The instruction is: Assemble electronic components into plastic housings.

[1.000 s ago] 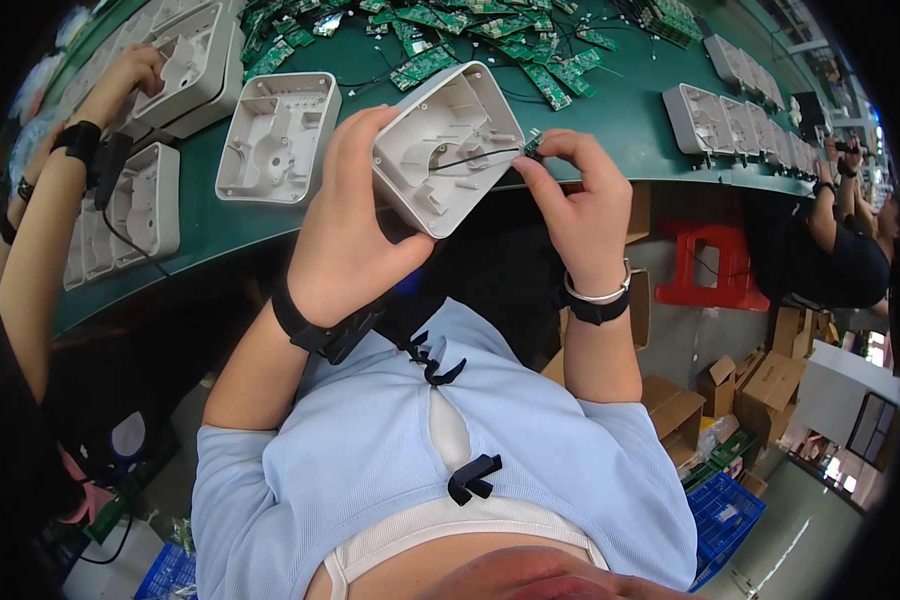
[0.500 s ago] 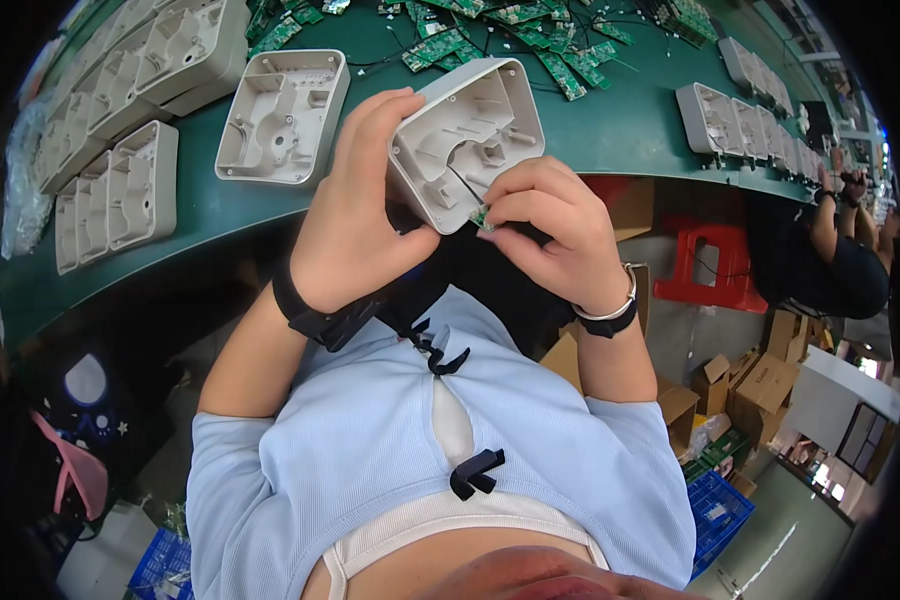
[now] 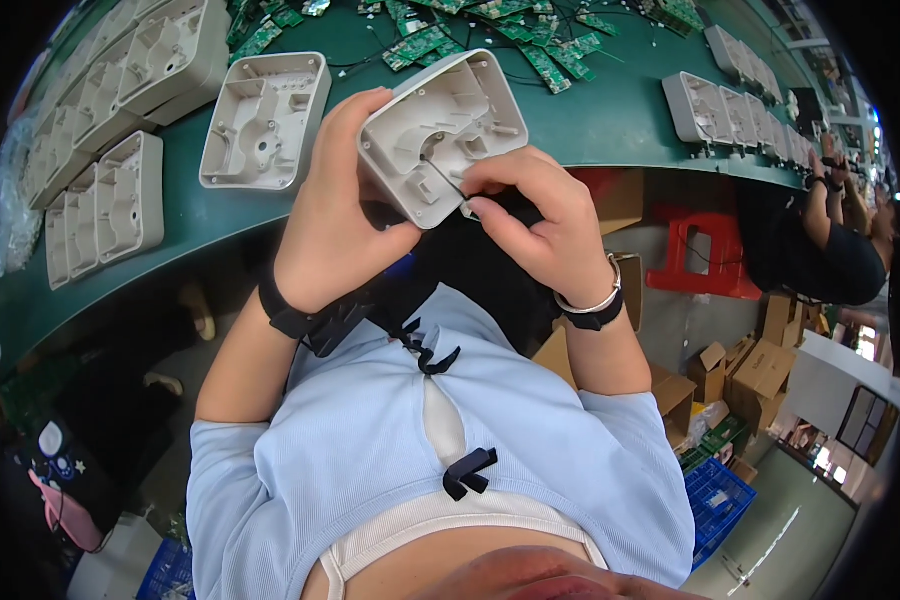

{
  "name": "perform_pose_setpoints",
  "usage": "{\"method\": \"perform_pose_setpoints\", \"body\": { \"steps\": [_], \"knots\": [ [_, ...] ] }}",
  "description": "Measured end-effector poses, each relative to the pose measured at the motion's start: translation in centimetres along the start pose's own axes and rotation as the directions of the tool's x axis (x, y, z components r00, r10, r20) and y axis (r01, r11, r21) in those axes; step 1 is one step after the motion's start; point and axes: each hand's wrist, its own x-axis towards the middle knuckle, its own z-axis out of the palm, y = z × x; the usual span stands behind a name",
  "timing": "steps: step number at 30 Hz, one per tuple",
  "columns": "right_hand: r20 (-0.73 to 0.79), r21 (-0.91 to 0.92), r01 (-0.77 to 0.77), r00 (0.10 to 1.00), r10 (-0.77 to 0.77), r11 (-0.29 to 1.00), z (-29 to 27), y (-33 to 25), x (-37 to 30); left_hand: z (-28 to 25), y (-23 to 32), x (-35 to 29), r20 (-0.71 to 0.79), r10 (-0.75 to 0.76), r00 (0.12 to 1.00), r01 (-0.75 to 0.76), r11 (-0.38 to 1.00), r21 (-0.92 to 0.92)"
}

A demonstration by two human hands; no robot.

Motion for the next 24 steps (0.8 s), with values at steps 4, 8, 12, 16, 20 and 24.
{"method": "perform_pose_setpoints", "body": {
  "steps": [4, 8, 12, 16, 20, 24],
  "knots": [
    [0.043, 0.062, -0.082, 0.996, 0.079, 0.995, -0.1, -0.4, 0.5, -0.1, -0.2, -0.3, -0.006, 0.02, 1.0, -0.02, 0.998, 0.062],
    [0.112, -0.021, 0.011, 0.994, -0.008, 1.0, -0.6, -0.6, 1.1, 0.0, -0.3, -0.2, -0.012, 0.003, 1.0, -0.003, 0.999, -0.036],
    [0.167, -0.008, 0.013, 0.986, -0.011, 1.0, -1.1, -0.3, 1.4, -0.1, 0.0, -0.4, -0.013, -0.03, 0.999, 0.029, 0.998, -0.058],
    [0.223, 0.056, -0.168, 0.963, 0.152, 0.984, -1.5, -1.2, 1.7, 0.1, 0.1, 0.0, -0.004, -0.04, 0.999, 0.04, 0.995, -0.089],
    [0.202, 0.018, -0.129, 0.972, 0.123, 0.992, -0.7, -0.9, 1.9, 0.1, 0.0, 0.0, -0.003, -0.045, 0.999, 0.045, 0.995, -0.089],
    [0.158, -0.131, 0.089, 0.985, -0.067, 0.987, -0.1, 0.0, 1.6, 0.2, 0.2, 0.1, 0.003, -0.059, 0.998, 0.059, 0.99, -0.125]
  ]
}}
